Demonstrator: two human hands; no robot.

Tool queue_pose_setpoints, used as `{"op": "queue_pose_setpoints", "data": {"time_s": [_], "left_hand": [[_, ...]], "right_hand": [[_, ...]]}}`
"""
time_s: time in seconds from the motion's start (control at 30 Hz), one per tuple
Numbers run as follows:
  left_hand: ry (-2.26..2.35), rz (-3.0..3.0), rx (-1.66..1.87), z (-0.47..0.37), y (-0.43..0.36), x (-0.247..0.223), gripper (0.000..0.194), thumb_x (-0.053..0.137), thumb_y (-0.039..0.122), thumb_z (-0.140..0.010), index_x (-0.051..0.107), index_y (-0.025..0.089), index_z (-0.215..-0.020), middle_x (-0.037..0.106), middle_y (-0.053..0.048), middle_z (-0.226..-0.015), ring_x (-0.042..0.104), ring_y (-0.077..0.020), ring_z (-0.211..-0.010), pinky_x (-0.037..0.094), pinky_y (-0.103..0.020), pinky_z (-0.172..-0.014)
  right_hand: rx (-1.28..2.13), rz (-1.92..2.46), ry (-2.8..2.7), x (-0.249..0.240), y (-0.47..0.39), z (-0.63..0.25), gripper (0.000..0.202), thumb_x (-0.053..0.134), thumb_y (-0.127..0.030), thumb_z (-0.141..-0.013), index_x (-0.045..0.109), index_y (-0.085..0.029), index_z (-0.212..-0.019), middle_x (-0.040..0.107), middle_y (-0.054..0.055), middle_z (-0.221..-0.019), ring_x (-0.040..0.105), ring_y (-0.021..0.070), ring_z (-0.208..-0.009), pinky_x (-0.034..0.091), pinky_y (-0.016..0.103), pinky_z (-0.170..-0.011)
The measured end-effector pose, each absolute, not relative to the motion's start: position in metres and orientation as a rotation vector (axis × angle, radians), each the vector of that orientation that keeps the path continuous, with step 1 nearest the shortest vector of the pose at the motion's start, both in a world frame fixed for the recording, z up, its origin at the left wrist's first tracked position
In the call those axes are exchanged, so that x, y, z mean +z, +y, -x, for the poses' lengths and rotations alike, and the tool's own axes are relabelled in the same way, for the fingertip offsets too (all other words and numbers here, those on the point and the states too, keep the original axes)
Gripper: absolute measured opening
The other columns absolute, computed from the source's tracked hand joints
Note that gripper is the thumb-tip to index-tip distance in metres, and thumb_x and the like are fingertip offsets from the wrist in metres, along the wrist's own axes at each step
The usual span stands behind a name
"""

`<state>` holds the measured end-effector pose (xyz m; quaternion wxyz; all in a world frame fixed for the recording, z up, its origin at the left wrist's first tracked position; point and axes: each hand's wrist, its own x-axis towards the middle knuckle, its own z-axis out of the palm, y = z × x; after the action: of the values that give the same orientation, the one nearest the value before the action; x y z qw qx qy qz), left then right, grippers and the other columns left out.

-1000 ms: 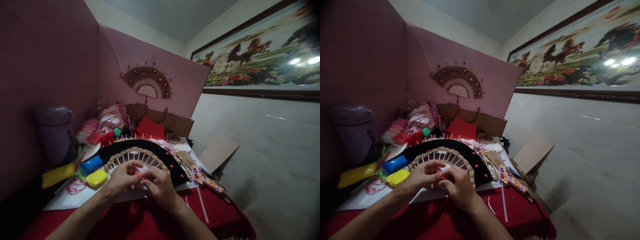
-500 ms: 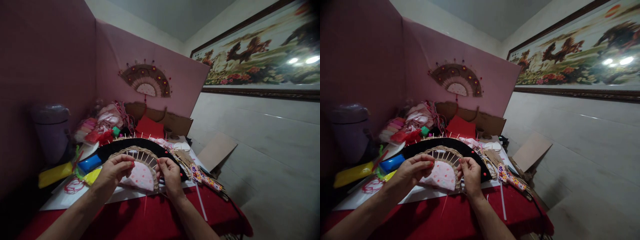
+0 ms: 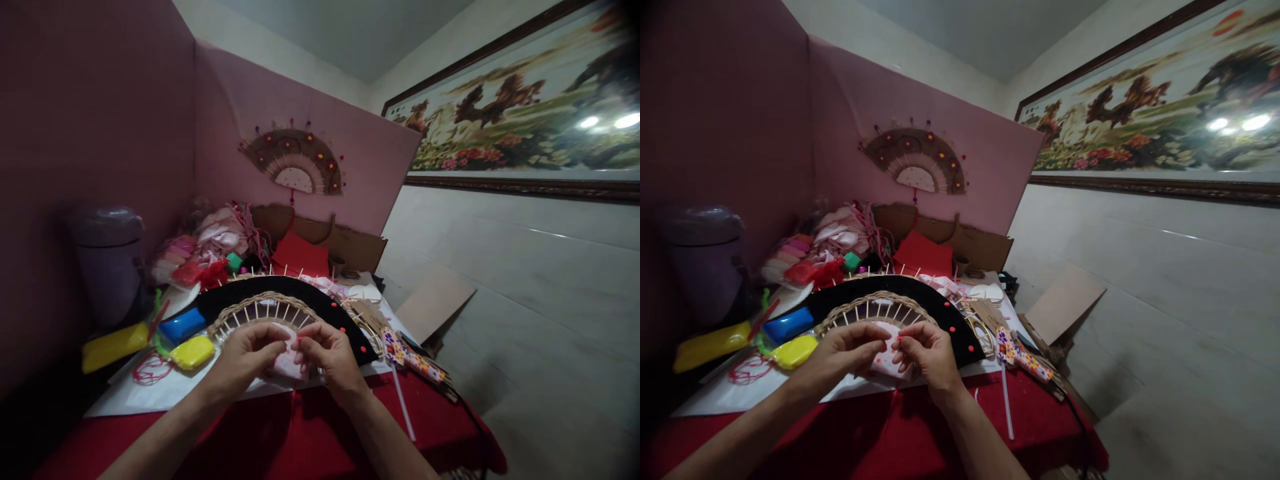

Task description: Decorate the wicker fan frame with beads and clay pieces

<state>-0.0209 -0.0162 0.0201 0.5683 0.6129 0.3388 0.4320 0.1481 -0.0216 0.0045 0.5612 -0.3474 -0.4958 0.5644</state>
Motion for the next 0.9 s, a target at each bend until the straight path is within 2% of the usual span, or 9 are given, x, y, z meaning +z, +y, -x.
{"op": "queue_pose_setpoints", "data": {"time_s": [0.1, 0.23, 0.33, 0.47, 0.63, 0.7, 0.8, 0.9], "left_hand": [[0.769, -1.339, 0.959, 0.021, -0.015, 0.020, 0.030, 0.068, 0.040, -0.068, 0.065, 0.013, -0.079, 0.055, 0.002, -0.057, 0.044, -0.0069, -0.047, 0.031, -0.020, -0.046], [0.707, -1.272, 0.892, 0.019, -0.015, 0.015, 0.031, 0.071, 0.040, -0.065, 0.064, 0.012, -0.077, 0.061, -0.001, -0.064, 0.048, -0.0078, -0.052, 0.033, -0.020, -0.049], [0.707, -1.239, 0.864, 0.018, -0.012, 0.010, 0.029, 0.072, 0.037, -0.062, 0.064, 0.013, -0.075, 0.063, -0.001, -0.063, 0.049, -0.0078, -0.051, 0.033, -0.020, -0.050], [0.745, -1.242, 0.866, 0.018, -0.007, 0.003, 0.022, 0.071, 0.032, -0.061, 0.064, 0.013, -0.070, 0.059, 0.001, -0.051, 0.047, -0.0078, -0.045, 0.032, -0.020, -0.047], [0.867, -1.279, 0.863, 0.015, -0.007, 0.002, 0.009, 0.065, 0.020, -0.056, 0.060, 0.013, -0.057, 0.055, 0.002, -0.045, 0.043, -0.0061, -0.040, 0.028, -0.018, -0.042], [0.917, -1.266, 0.871, 0.015, -0.008, 0.005, 0.007, 0.062, 0.018, -0.054, 0.057, 0.014, -0.054, 0.053, 0.003, -0.041, 0.041, -0.0061, -0.036, 0.027, -0.018, -0.039], [0.936, -1.227, 0.946, 0.017, -0.007, 0.011, 0.011, 0.062, 0.021, -0.053, 0.053, 0.015, -0.052, 0.050, 0.003, -0.036, 0.039, -0.0072, -0.032, 0.026, -0.019, -0.036], [0.929, -1.159, 1.060, 0.022, -0.007, 0.017, 0.016, 0.067, 0.024, -0.054, 0.057, 0.014, -0.063, 0.053, 0.003, -0.041, 0.042, -0.0075, -0.035, 0.026, -0.018, -0.037]], "right_hand": [[1.246, 0.838, -1.248, 0.002, -0.024, -0.146, 0.019, 0.076, -0.028, -0.065, 0.066, -0.014, -0.070, 0.060, -0.002, -0.053, 0.050, 0.0063, -0.040, 0.040, 0.017, -0.039], [1.184, 0.842, -1.312, 0.002, -0.027, -0.142, 0.016, 0.077, -0.026, -0.063, 0.065, -0.016, -0.068, 0.056, -0.005, -0.050, 0.048, 0.0064, -0.040, 0.037, 0.017, -0.039], [1.116, 0.836, -1.361, 0.002, -0.029, -0.140, 0.014, 0.076, -0.024, -0.065, 0.064, -0.017, -0.067, 0.055, -0.005, -0.055, 0.048, 0.0066, -0.044, 0.038, 0.018, -0.043], [0.806, 0.824, -1.534, 0.000, -0.031, -0.141, 0.006, 0.072, -0.017, -0.068, 0.067, -0.018, -0.067, 0.057, -0.002, -0.068, 0.053, 0.0099, -0.058, 0.042, 0.022, -0.053], [0.542, 0.750, -1.722, -0.002, -0.035, -0.141, 0.008, 0.063, -0.013, -0.076, 0.067, -0.019, -0.071, 0.060, 0.001, -0.071, 0.056, 0.0136, -0.070, 0.044, 0.026, -0.066], [0.609, 0.761, -1.686, -0.002, -0.035, -0.140, 0.008, 0.062, -0.015, -0.077, 0.065, -0.018, -0.071, 0.060, 0.001, -0.071, 0.056, 0.0126, -0.067, 0.044, 0.026, -0.063], [0.894, 0.794, -1.444, -0.001, -0.032, -0.140, 0.009, 0.066, -0.022, -0.076, 0.060, -0.017, -0.071, 0.056, -0.003, -0.059, 0.051, 0.0087, -0.050, 0.043, 0.021, -0.050], [1.099, 0.782, -1.211, 0.001, -0.026, -0.144, 0.017, 0.068, -0.030, -0.075, 0.057, -0.017, -0.074, 0.058, -0.003, -0.055, 0.051, 0.0080, -0.044, 0.042, 0.019, -0.043]]}}
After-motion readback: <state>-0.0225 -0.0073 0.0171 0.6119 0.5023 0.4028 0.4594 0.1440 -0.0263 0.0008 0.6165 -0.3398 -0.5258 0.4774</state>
